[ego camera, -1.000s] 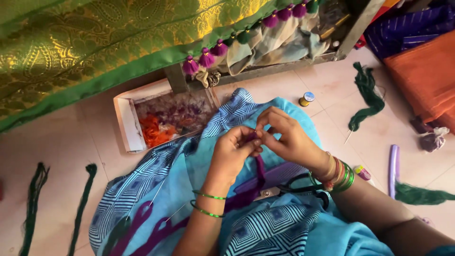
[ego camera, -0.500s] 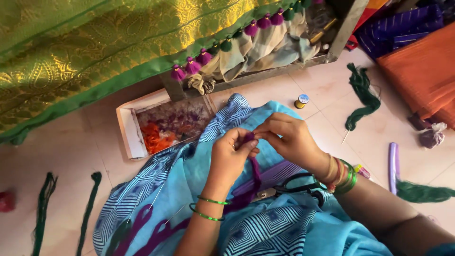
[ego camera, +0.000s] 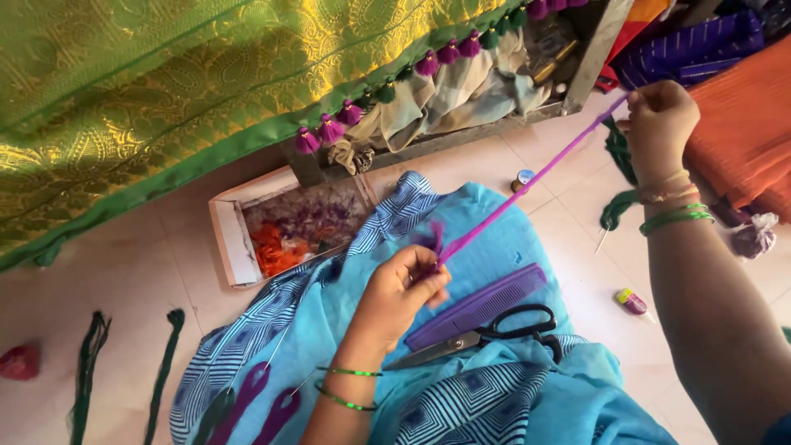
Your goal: Manually attaching and sewing decorative tassels to the border of a traditional silk saree.
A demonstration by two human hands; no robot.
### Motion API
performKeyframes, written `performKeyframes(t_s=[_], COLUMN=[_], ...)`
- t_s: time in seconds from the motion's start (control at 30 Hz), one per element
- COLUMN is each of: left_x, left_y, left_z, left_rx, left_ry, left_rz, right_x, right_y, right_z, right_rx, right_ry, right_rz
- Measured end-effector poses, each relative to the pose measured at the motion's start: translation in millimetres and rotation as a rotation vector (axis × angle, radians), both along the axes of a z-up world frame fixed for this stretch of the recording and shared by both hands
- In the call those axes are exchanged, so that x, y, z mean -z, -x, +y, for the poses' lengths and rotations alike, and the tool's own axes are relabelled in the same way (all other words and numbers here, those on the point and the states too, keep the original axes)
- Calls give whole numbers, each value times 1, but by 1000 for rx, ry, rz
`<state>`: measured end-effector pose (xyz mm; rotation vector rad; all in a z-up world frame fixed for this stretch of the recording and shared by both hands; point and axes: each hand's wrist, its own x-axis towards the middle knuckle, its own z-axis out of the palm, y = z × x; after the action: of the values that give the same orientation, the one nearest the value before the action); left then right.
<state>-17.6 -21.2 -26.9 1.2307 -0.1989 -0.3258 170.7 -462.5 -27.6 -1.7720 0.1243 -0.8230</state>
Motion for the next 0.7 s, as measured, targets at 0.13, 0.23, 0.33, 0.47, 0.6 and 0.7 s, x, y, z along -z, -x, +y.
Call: performKeyframes(t_s=[0.13, 0.23, 0.33, 0.47, 0.6, 0.7], left_x=[-56, -105, -161, -183, -163, -154], left_y=[2, -7, -18, -40, -59, -63], left_z=[15, 27, 34, 36, 20, 9], left_rx=[120, 58, 43, -82, -163, -196], left_ry=[94, 145, 454, 413, 97, 31], left_rz=[-35, -374, -447, -457, -299, -278], right_x=[-5, 18, 42, -26, -130, -163], right_y=[-10, -23, -19, 42, 109, 120], right_z=[17, 46, 105, 201, 254, 259], right_rx=[-119, -205, -278, -580, -783, -661], right_ry=[61, 181, 601, 638, 356, 660], right_rz=[-50, -103, -64, -135, -453, -802])
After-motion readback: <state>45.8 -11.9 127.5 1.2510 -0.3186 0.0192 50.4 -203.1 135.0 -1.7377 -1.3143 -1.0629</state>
